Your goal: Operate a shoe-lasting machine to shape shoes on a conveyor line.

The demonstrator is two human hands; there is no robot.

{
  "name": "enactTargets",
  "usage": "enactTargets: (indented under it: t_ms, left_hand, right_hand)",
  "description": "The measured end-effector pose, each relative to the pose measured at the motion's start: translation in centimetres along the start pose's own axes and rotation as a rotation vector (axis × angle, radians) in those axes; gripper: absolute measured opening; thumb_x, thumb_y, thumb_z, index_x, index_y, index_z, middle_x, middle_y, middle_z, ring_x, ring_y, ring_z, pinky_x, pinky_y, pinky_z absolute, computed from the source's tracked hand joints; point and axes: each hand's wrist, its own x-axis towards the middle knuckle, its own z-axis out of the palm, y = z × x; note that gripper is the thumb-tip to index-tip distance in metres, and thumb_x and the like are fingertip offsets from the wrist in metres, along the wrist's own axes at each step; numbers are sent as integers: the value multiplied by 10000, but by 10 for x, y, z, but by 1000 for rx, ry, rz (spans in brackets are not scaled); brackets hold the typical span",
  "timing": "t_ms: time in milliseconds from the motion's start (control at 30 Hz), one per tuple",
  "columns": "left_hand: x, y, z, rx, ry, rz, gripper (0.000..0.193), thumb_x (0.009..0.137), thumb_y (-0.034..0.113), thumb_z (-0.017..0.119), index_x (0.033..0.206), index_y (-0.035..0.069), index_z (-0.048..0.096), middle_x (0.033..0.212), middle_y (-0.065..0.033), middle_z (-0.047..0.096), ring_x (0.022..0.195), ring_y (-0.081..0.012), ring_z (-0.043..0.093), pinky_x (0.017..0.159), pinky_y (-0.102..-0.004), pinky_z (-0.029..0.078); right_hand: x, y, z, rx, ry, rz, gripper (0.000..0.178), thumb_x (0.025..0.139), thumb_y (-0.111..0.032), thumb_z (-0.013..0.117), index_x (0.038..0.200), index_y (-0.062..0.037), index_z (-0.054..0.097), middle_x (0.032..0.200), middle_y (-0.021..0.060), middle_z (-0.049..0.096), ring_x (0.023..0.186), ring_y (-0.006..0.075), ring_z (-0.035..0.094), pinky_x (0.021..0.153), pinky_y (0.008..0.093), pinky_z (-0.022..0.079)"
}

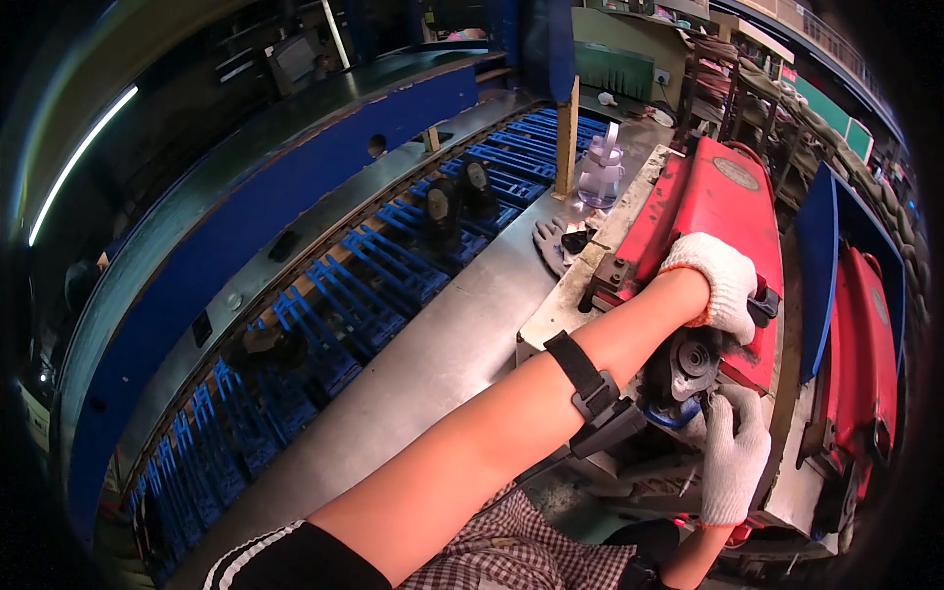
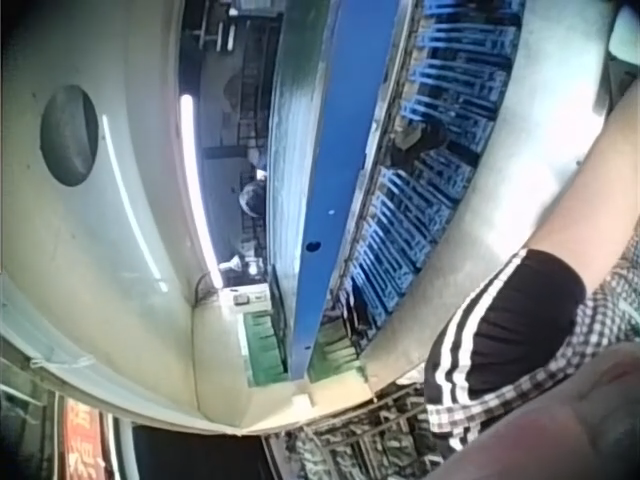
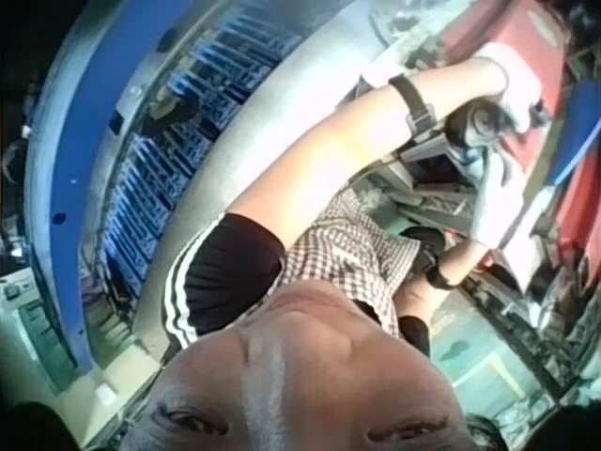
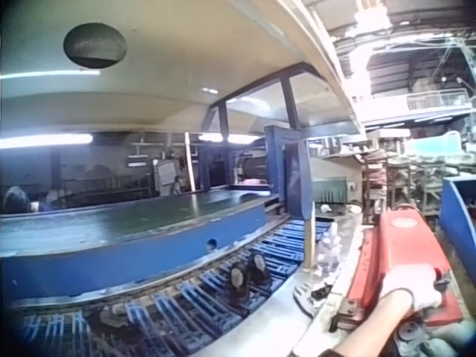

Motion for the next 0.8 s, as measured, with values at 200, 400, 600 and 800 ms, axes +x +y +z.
enactTargets:
  t_ms: [200,400,600,800]
  left_hand:
    - [-1,2,0,-8,-8,-2,513,679,498,741,1044,147,821,1018,-134,785,941,-308,757,840,-443,592]
    - [1,1,-4,-10,-17,11,525,680,508,747,1059,151,817,1028,-132,784,947,-309,756,846,-440,597]
    - [0,-4,1,-2,14,18,530,688,518,760,1072,157,815,1045,-124,785,964,-314,753,851,-452,592]
    - [-2,0,0,-9,-4,5,530,691,528,757,1080,171,814,1044,-119,786,963,-315,752,851,-457,590]
  right_hand:
    - [0,2,-2,-25,0,-27,177,989,-114,614,1073,31,671,911,118,692,837,160,628,824,324,513]
    - [1,-1,0,-25,24,0,169,985,-102,607,1067,33,665,889,109,670,833,151,600,818,315,503]
    - [3,-1,2,31,-2,56,143,991,-87,607,1038,29,677,854,64,656,781,103,556,731,278,481]
    - [1,8,0,0,16,-18,154,994,-103,608,1051,23,676,872,60,646,799,106,557,761,279,489]
